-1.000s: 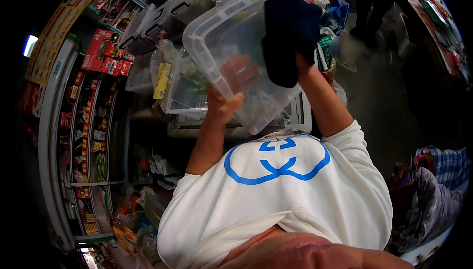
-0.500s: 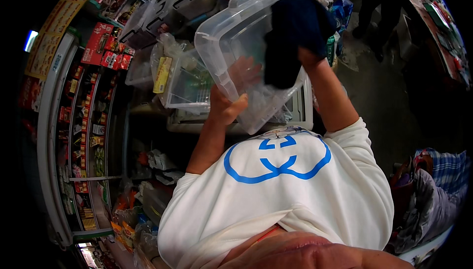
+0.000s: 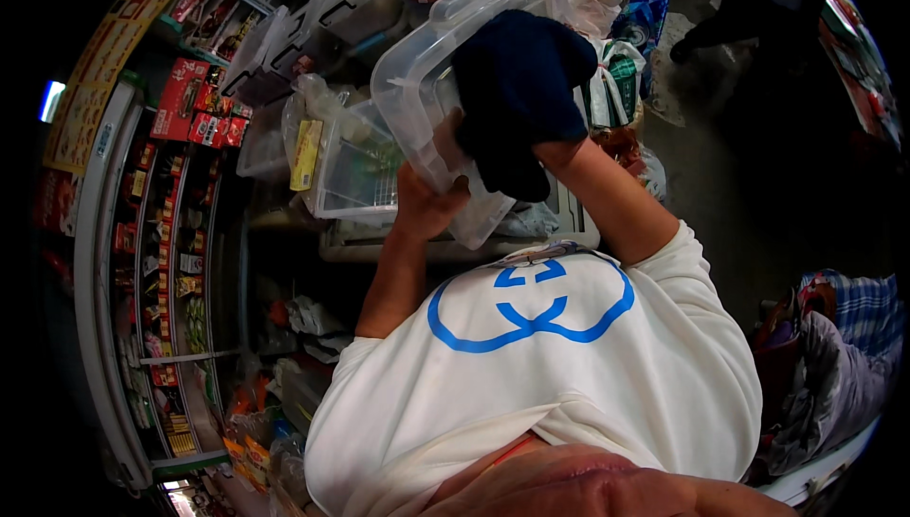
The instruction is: The person opens and closes clear plastic containers, transfers dried red chilies into a bag, wipes the container with a cloth, and stacks the containers on a shelf. They also handle a yellow-labeled box and a white plastic bag during the process.
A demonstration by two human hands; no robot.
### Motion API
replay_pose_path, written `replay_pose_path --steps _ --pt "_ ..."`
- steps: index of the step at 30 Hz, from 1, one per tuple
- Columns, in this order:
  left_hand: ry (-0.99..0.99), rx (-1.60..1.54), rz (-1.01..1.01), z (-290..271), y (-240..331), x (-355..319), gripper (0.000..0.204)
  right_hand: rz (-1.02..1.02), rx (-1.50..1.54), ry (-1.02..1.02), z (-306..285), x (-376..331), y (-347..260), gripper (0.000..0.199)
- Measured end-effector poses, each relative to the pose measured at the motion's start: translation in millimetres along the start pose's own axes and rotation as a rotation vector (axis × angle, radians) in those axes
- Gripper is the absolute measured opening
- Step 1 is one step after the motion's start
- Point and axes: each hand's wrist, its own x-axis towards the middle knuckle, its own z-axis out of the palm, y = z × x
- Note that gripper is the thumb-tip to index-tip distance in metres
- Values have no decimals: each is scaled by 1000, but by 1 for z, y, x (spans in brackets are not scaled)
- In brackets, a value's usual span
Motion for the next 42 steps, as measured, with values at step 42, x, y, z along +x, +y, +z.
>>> replay_pose_path --steps 42 --pt "258 -615 52 -15 5 -1 79 358 -28 -66 17 -91 31 41"
